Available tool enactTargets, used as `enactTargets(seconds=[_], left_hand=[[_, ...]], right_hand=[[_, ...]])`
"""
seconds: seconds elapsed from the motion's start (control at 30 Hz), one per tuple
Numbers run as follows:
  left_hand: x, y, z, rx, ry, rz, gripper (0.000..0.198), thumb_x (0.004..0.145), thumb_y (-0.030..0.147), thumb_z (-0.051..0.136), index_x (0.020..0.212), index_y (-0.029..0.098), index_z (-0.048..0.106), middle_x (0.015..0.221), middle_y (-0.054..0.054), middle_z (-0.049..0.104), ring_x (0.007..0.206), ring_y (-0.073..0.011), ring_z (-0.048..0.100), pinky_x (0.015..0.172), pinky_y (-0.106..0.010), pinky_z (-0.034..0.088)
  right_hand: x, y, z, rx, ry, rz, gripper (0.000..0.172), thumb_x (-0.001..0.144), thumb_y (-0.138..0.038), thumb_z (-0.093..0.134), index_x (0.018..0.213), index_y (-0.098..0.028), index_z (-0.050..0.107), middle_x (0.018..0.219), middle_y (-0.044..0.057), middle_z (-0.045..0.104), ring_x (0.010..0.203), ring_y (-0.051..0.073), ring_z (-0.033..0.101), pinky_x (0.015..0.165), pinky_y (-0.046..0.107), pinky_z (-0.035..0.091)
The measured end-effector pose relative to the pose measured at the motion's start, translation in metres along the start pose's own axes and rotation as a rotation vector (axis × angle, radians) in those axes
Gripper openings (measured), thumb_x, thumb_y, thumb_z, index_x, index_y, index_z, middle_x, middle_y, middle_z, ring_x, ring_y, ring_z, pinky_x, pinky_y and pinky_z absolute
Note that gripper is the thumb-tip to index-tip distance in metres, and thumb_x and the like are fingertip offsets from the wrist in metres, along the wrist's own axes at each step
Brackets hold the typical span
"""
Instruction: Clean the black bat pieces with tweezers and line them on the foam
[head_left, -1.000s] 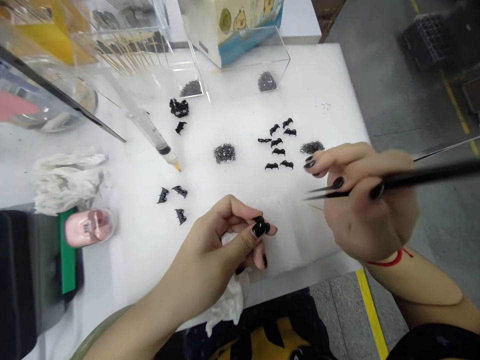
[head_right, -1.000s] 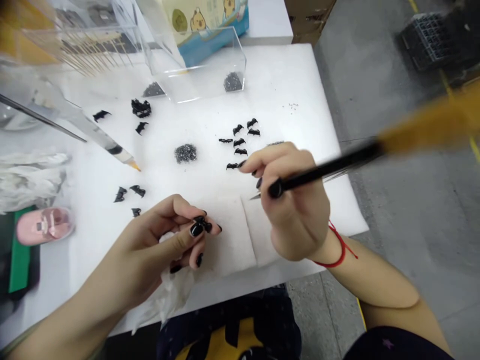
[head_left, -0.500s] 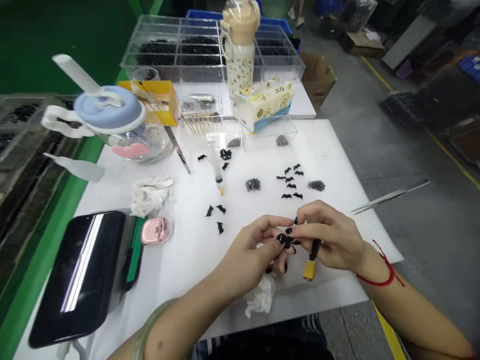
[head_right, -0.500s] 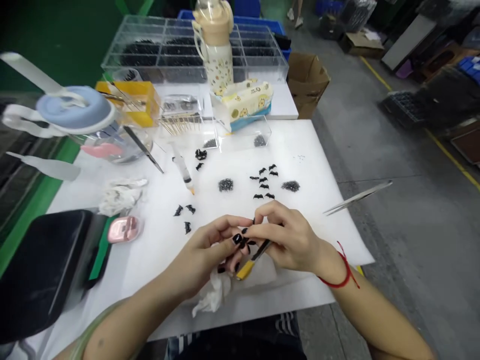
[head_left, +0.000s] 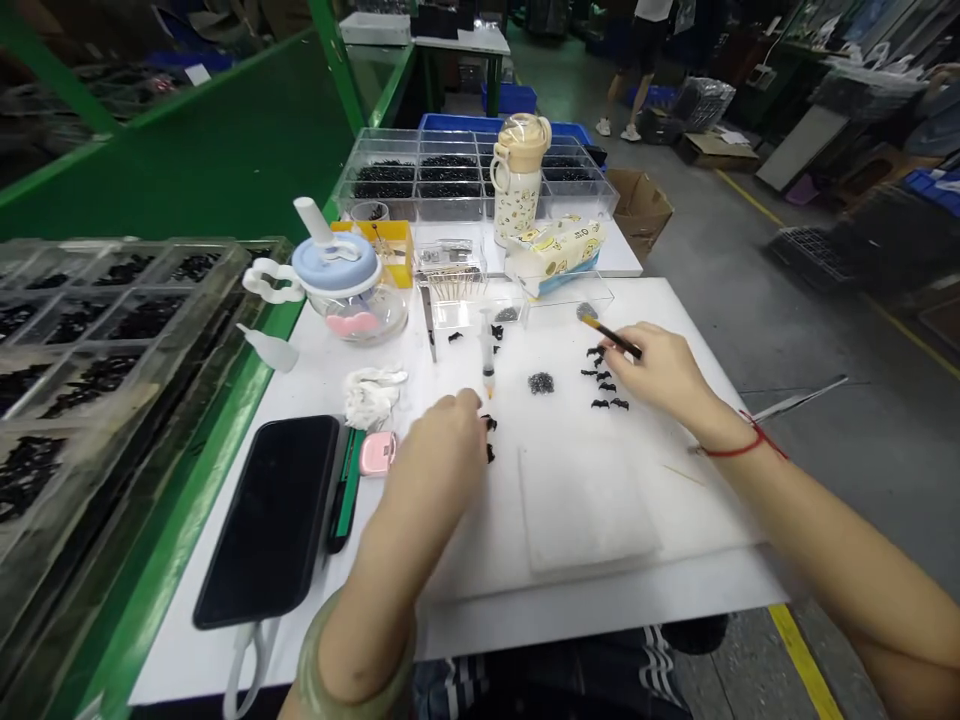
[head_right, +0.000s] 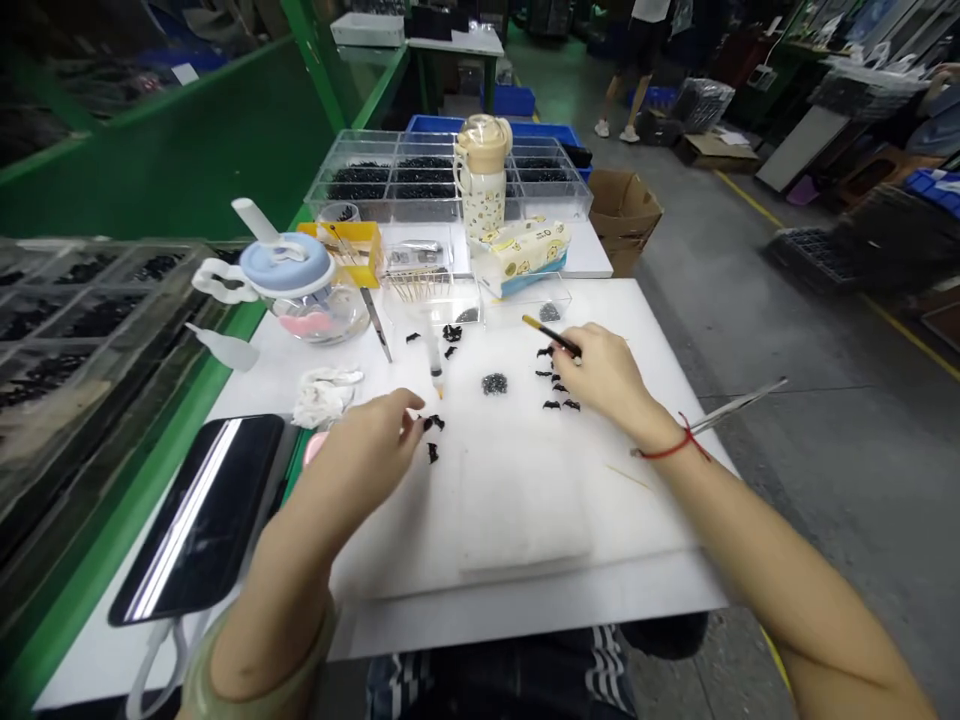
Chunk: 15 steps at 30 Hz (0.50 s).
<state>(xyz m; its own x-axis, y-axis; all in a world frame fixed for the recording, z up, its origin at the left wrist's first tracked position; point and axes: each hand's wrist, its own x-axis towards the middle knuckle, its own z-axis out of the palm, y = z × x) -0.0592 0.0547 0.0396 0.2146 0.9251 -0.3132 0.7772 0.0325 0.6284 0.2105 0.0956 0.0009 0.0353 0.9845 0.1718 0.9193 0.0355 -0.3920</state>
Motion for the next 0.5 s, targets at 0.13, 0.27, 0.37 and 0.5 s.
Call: enactTargets(seconds=[0.13,0.27,0.37,0.5], left_hand=[[0.014,-0.017,-0.006,0.200,-0.013,-0.068,0.016,0.096,0.025,0.055,0.105,0.013,0.062,0.091,-0.006,0.065,0.085,-0.0223,0.064,0.077,-0.040,0.052],[0.021,-0.022,0.003,0.299,-0.001,-0.087,0.021,0.098,0.032,0.058,0.107,0.014,0.062,0.092,-0.003,0.066,0.080,-0.0184,0.065,0.074,-0.037,0.056],[0.021,-0.022,0.010,0.338,0.012,-0.094,0.020,0.098,0.031,0.059,0.108,0.014,0.062,0.095,-0.004,0.066,0.082,-0.0184,0.066,0.074,-0.037,0.057],[0.021,-0.020,0.015,0.314,-0.008,-0.079,0.012,0.096,0.026,0.060,0.098,0.014,0.063,0.097,-0.004,0.065,0.084,-0.0180,0.064,0.075,-0.036,0.056]], right_hand=[[0.028,-0.001,0.013,-0.101,-0.069,0.108,0.023,0.093,-0.035,0.064,0.103,-0.014,0.065,0.110,0.008,0.065,0.101,0.022,0.063,0.090,0.044,0.053],[0.029,-0.003,0.009,-0.010,-0.078,0.102,0.025,0.091,-0.034,0.066,0.108,-0.014,0.064,0.116,0.009,0.063,0.109,0.025,0.060,0.096,0.049,0.049],[0.016,-0.008,-0.007,0.188,-0.048,0.038,0.023,0.094,-0.034,0.059,0.103,-0.015,0.066,0.121,0.011,0.061,0.110,0.026,0.059,0.097,0.047,0.049],[-0.012,-0.021,-0.022,0.496,-0.125,-0.094,0.041,0.101,-0.043,0.032,0.106,-0.022,0.066,0.132,0.010,0.058,0.114,0.025,0.059,0.089,0.038,0.054]])
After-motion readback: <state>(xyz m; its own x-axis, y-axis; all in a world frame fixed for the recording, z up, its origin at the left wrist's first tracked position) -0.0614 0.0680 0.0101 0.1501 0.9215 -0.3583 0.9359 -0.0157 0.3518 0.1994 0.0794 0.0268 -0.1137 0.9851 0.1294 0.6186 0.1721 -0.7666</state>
